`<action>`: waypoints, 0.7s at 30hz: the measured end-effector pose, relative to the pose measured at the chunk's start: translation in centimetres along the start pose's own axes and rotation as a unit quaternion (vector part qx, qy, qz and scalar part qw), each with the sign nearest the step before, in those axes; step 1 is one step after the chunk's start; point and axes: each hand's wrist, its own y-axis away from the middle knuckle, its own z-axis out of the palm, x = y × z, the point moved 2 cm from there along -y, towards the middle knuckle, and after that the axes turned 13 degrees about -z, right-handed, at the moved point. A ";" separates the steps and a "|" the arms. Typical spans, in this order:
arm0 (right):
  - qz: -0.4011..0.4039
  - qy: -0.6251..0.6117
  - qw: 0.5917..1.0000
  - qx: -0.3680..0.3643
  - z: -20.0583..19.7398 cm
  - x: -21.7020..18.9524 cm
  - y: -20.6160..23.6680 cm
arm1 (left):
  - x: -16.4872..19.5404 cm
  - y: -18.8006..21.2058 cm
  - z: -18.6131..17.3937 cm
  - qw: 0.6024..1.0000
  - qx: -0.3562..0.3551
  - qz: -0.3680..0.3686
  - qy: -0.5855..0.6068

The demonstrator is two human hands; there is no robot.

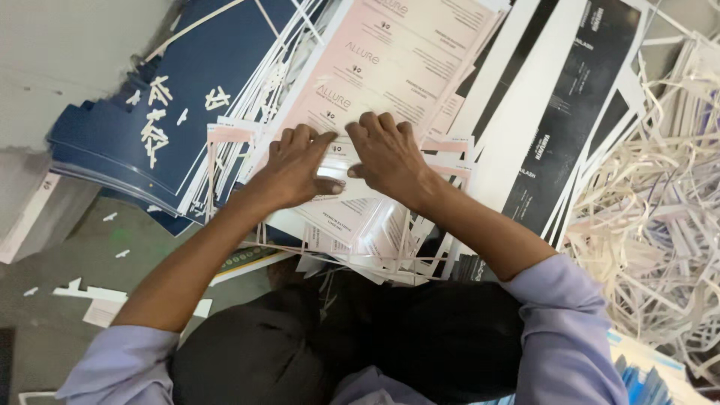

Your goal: The person sits on the floor and sorts through a large pile of printed paper sheets and cut strips. They repeatedly pick up stacks, separate individual sheets, and place them into smaller piles on the floor.

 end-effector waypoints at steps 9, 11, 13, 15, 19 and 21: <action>0.013 -0.107 0.994 -0.030 -1.6 1.2 2.5 | 3.4 1.2 0.0 0.995 -0.012 -0.061 -0.076; 0.028 -0.150 0.987 -0.050 -1.3 0.5 2.4 | 3.3 1.6 -0.4 0.997 0.003 -0.033 -0.074; 0.027 -0.124 0.988 -0.090 -1.4 -1.6 1.5 | 1.4 2.7 -1.5 0.999 0.010 0.003 -0.048; -0.018 -0.043 0.996 -0.070 -2.6 -4.0 0.8 | -0.6 3.8 -2.6 0.999 0.021 0.037 0.004; -0.095 0.116 0.989 0.021 -5.6 -6.1 1.4 | -3.3 5.4 -3.9 0.981 0.145 0.104 0.080; -0.081 0.164 0.982 0.056 -5.7 -5.2 1.5 | -4.2 5.1 -3.6 0.970 0.207 0.094 0.088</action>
